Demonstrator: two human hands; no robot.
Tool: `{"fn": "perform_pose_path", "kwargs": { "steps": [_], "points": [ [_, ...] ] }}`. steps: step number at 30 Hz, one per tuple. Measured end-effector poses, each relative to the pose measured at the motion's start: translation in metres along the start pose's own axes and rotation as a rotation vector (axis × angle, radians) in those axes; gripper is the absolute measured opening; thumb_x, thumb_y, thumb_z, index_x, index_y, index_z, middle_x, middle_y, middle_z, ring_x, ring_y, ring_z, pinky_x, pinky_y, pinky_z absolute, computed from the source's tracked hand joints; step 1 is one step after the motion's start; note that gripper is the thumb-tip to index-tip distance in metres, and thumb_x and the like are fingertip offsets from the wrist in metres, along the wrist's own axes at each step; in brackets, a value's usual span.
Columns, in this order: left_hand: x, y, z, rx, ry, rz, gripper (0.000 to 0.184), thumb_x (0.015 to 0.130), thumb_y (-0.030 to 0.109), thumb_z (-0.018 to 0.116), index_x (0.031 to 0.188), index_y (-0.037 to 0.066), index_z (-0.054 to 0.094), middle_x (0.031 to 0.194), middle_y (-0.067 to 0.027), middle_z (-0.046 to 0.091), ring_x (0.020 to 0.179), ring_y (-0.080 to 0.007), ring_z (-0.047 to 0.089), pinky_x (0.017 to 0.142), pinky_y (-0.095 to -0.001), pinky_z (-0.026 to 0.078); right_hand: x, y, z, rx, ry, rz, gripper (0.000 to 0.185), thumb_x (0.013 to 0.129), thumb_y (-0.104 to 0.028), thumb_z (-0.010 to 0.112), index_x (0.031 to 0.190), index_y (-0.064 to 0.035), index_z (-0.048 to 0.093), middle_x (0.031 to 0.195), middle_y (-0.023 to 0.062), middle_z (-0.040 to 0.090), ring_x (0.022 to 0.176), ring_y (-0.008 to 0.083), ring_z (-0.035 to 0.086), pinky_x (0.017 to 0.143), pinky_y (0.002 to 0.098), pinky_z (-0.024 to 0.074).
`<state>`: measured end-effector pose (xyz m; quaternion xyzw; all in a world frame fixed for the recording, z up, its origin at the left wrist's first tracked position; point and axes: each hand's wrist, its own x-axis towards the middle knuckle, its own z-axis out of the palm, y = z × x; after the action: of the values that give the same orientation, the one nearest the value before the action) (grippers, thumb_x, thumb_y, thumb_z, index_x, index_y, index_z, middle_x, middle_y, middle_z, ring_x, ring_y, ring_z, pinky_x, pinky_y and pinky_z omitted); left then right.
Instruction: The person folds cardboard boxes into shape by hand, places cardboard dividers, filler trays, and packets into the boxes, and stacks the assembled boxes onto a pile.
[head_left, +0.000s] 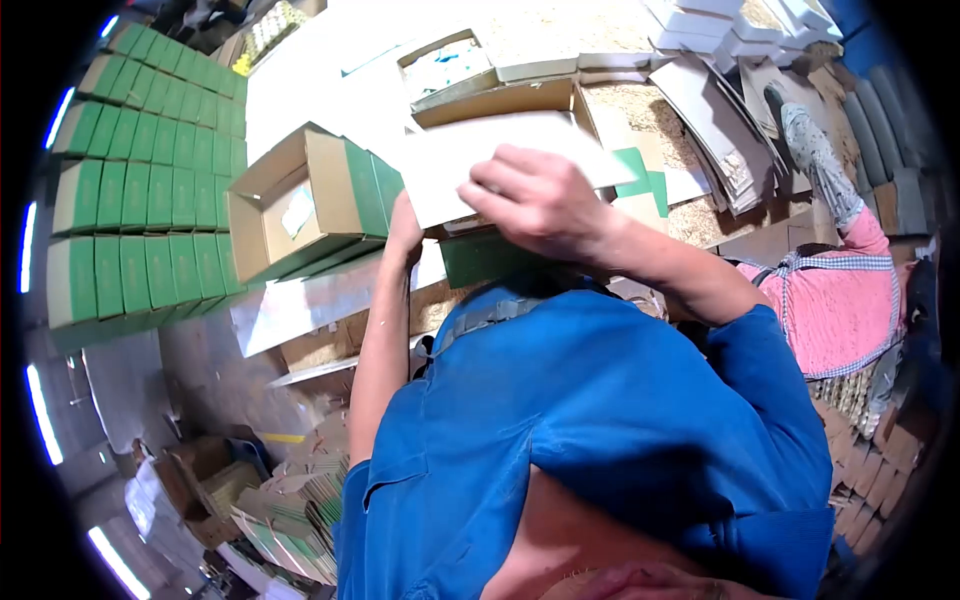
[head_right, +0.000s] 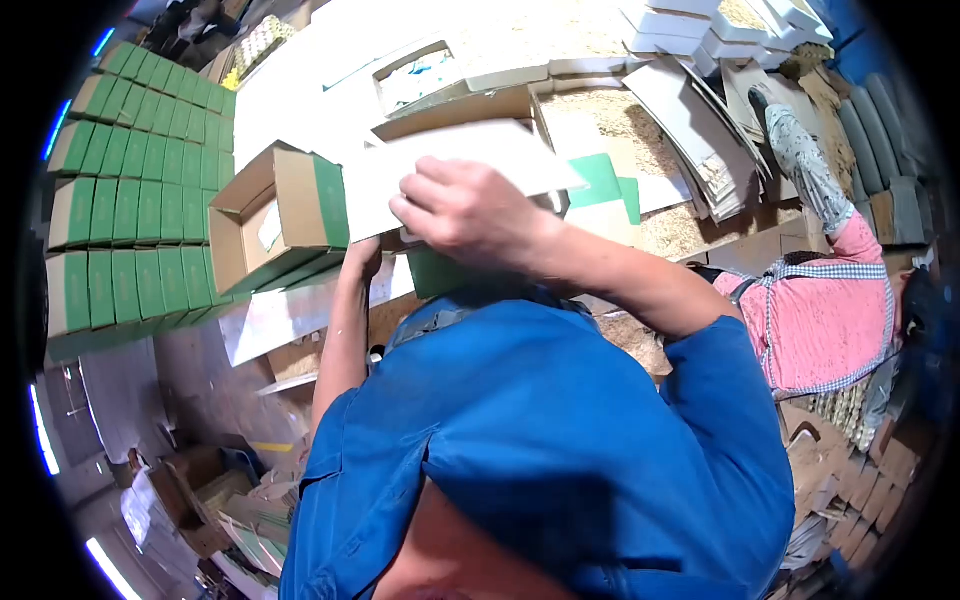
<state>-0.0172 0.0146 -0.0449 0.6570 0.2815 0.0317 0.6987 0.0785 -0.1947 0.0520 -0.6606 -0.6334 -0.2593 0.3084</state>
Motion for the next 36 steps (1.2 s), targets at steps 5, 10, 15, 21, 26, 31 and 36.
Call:
{"fn": "perform_pose_path", "kwargs": {
  "steps": [5, 10, 15, 21, 26, 31, 36],
  "points": [
    [0.026, -0.031, -0.021, -0.011, -0.079, 0.034, 0.028, 0.094, 0.017, 0.052, 0.113, -0.001, 0.062, 0.103, -0.0083, 0.067, 0.090, -0.0154, 0.063, 0.075, -0.0290, 0.051, -0.016, -0.003, 0.064, 0.128, -0.206, 0.149, 0.015, 0.072, -0.004, 0.062, 0.087, -0.0024, 0.060, 0.083, 0.0107, 0.054, 0.082, 0.0264, 0.061, 0.063, 0.0364, 0.0530],
    [0.030, -0.030, -0.023, 0.097, -0.081, 0.121, 0.031, 0.090, 0.015, 0.050, 0.114, -0.001, 0.060, 0.100, -0.0094, 0.065, 0.088, -0.0160, 0.062, 0.076, -0.0292, 0.051, -0.007, -0.001, 0.060, 0.194, -0.276, 0.222, 0.009, 0.073, -0.002, 0.059, 0.082, -0.0013, 0.058, 0.083, 0.0138, 0.053, 0.082, 0.0303, 0.061, 0.065, 0.0402, 0.0528],
    [0.022, -0.022, -0.020, -0.068, -0.078, 0.067, 0.032, 0.090, 0.013, 0.048, 0.114, -0.005, 0.058, 0.098, -0.0112, 0.065, 0.087, -0.0177, 0.061, 0.080, -0.0298, 0.049, -0.020, 0.015, 0.089, 0.279, -0.333, 0.364, 0.007, 0.073, -0.001, 0.059, 0.081, -0.0013, 0.058, 0.084, 0.0158, 0.053, 0.081, 0.0341, 0.059, 0.068, 0.0431, 0.0517],
    [0.000, 0.011, 0.001, 0.485, 0.276, 0.545, 0.052, 0.087, 0.009, 0.053, 0.138, -0.002, 0.048, 0.134, -0.0213, 0.055, 0.125, -0.0283, 0.051, 0.106, -0.0378, 0.039, -0.021, 0.031, 0.082, 0.245, -0.557, 0.463, 0.043, 0.070, -0.009, 0.071, 0.113, -0.0057, 0.062, 0.102, 0.0169, 0.055, 0.100, 0.0330, 0.057, 0.086, 0.0433, 0.0496],
    [-0.019, 0.057, 0.018, 1.268, -0.188, 0.701, 0.056, 0.081, 0.019, 0.071, 0.135, 0.015, 0.055, 0.140, -0.0146, 0.051, 0.132, -0.0312, 0.046, 0.115, -0.0450, 0.031, -0.050, 0.063, 0.081, 0.551, -0.749, 0.521, 0.072, 0.064, -0.029, 0.084, 0.127, -0.0042, 0.060, 0.137, 0.0200, 0.050, 0.128, 0.0342, 0.048, 0.108, 0.0390, 0.0398],
    [-0.007, 0.056, 0.044, 1.590, -0.385, 0.513, 0.067, 0.072, 0.026, 0.080, 0.134, 0.021, 0.056, 0.141, -0.0165, 0.047, 0.133, -0.0303, 0.045, 0.111, -0.0455, 0.037, -0.054, 0.061, 0.019, 0.503, -0.658, 0.614, 0.046, 0.075, -0.023, 0.077, 0.115, -0.0018, 0.067, 0.121, 0.0153, 0.063, 0.114, 0.0324, 0.060, 0.101, 0.0391, 0.0462],
    [0.021, 0.042, 0.050, 1.566, -0.486, 0.362, 0.067, 0.068, 0.019, 0.081, 0.130, 0.030, 0.060, 0.142, -0.0178, 0.045, 0.125, -0.0334, 0.052, 0.100, -0.0418, 0.049, -0.061, 0.092, -0.031, 0.568, -0.084, 0.910, 0.026, 0.081, -0.006, 0.070, 0.107, -0.0078, 0.072, 0.113, 0.0078, 0.070, 0.101, 0.0161, 0.065, 0.085, 0.0278, 0.0526]
  ]
}}
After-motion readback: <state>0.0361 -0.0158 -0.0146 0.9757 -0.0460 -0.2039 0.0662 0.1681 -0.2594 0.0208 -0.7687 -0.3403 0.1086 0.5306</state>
